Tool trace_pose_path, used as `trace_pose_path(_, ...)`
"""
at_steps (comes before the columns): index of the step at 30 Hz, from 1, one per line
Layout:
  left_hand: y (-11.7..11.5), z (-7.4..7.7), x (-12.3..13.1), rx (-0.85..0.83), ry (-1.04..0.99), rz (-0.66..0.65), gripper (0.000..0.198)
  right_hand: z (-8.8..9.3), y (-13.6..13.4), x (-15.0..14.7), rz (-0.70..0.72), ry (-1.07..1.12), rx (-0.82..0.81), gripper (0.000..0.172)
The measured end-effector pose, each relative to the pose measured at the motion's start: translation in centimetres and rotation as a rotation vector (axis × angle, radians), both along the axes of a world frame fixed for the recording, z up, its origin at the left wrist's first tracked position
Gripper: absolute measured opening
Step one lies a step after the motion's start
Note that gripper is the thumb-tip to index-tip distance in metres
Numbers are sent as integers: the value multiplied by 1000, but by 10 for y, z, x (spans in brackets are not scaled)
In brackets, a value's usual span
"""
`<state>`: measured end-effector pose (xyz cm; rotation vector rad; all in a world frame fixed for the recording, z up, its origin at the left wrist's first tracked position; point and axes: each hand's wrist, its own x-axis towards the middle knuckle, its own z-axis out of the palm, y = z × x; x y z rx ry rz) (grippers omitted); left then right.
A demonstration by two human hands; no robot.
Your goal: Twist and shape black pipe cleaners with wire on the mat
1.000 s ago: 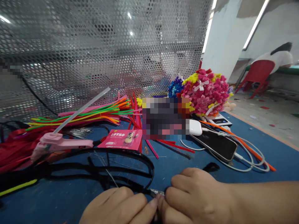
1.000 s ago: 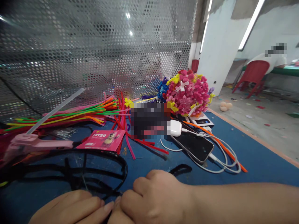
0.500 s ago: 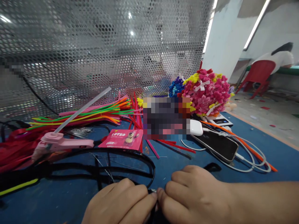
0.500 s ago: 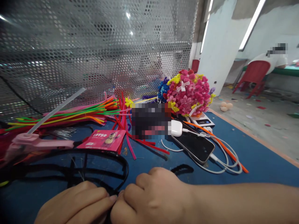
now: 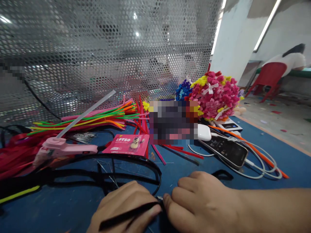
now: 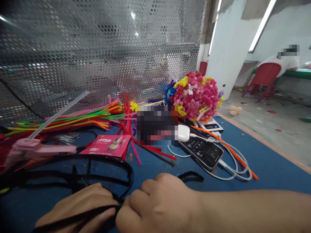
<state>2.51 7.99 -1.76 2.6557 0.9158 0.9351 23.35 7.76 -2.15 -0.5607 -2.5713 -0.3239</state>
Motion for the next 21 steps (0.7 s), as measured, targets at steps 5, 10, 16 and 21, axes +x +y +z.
trace_pose_path(5, 3, 0, 0, -48, 33, 121, 27, -1, 0, 0, -2, -20, -38, 5)
trace_pose_path(10, -1, -4, 2, -115, -9, 289, 29, -1, 0, 0, 4, -54, -69, 7)
trace_pose_path(16, 2, 5, 6, -77, -18, 189, 18, 1, 1, 0, -5, -93, -102, 8)
trace_pose_path(21, 4, 8, 3, 146, 4, 24, 20, 1, 1, 1, -31, -86, -124, 7)
